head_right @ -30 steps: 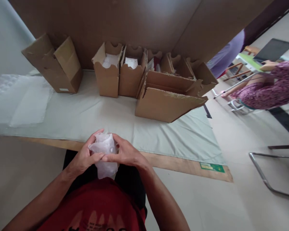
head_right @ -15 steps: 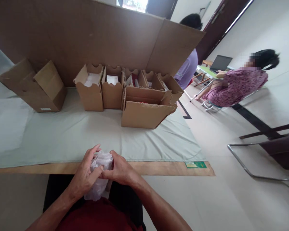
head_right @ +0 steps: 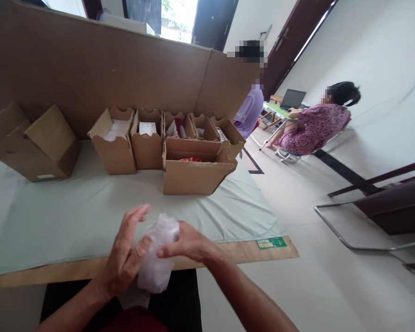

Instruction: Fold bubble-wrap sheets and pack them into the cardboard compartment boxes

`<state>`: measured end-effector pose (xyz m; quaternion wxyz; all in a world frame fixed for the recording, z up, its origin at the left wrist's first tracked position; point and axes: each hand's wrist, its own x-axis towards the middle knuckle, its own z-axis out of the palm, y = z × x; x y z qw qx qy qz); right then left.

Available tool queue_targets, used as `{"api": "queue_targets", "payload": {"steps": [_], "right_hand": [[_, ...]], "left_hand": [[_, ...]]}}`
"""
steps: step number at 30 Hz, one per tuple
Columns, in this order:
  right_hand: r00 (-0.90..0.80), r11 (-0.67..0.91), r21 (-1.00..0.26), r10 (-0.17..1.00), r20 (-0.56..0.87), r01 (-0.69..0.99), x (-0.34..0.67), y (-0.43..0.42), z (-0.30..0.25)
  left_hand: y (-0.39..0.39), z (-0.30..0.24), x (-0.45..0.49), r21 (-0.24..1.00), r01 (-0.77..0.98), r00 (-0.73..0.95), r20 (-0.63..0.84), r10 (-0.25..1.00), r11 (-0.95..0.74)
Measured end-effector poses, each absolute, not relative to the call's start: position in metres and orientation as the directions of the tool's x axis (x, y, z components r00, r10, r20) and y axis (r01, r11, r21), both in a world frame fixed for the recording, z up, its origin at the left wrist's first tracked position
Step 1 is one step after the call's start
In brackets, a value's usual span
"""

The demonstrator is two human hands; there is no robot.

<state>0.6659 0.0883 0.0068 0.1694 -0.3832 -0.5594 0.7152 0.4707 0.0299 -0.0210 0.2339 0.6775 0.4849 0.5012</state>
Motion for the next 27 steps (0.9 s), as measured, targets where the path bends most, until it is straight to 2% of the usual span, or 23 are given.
{"api": "queue_targets", "payload": {"steps": [3, 5, 7, 9, 11, 13, 20, 22, 25, 27], "right_hand": [[-0.515, -0.132, -0.973, 0.83, -0.212, 0.187, 0.705, 0.113, 0.056], [-0.345, 0.031, -0.975, 0.937, -0.048, 0.221, 0.728, 0.132, 0.092], [-0.179, 0.178, -0.952, 0.975, 0.136, 0.248, 0.744, 0.155, 0.123], [-0.077, 0.257, -0.929, 0.966, 0.245, 0.268, 0.753, 0.179, 0.144], [-0.017, 0.266, -0.92, 0.962, 0.273, 0.288, 0.759, 0.204, 0.154], [0.034, 0.241, -0.908, 0.963, 0.268, 0.344, 0.766, 0.226, 0.154], [0.012, 0.163, -0.781, 0.977, 0.213, 0.603, 0.774, 0.259, 0.13], [0.024, 0.124, -0.645, 0.976, 0.215, 0.754, 0.763, 0.263, 0.123], [0.026, 0.031, -0.251, 0.975, 0.221, 0.967, 0.741, 0.266, 0.113], [0.006, -0.001, -0.029, 0.987, 0.159, 1.0, 0.728, 0.267, 0.106]], "left_hand": [[0.074, 0.017, 0.47, 0.653, 0.553, -0.01, 0.626, 0.78, -0.518], [0.113, 0.039, 0.474, 0.539, 0.612, 0.083, 0.684, 0.725, -0.579], [0.152, 0.053, 0.482, 0.469, 0.635, 0.195, 0.671, 0.715, -0.613], [0.185, 0.059, 0.491, 0.437, 0.67, 0.293, 0.587, 0.755, -0.6], [0.204, 0.058, 0.498, 0.409, 0.703, 0.376, 0.48, 0.792, -0.582], [0.207, 0.052, 0.502, 0.379, 0.705, 0.435, 0.436, 0.788, -0.599], [0.177, 0.029, 0.499, 0.395, 0.633, 0.446, 0.516, 0.731, -0.666], [0.176, 0.028, 0.499, 0.384, 0.641, 0.442, 0.524, 0.728, -0.665], [0.178, 0.028, 0.501, 0.326, 0.681, 0.442, 0.531, 0.723, -0.656], [0.178, 0.028, 0.502, 0.284, 0.705, 0.451, 0.529, 0.719, -0.65]]}}
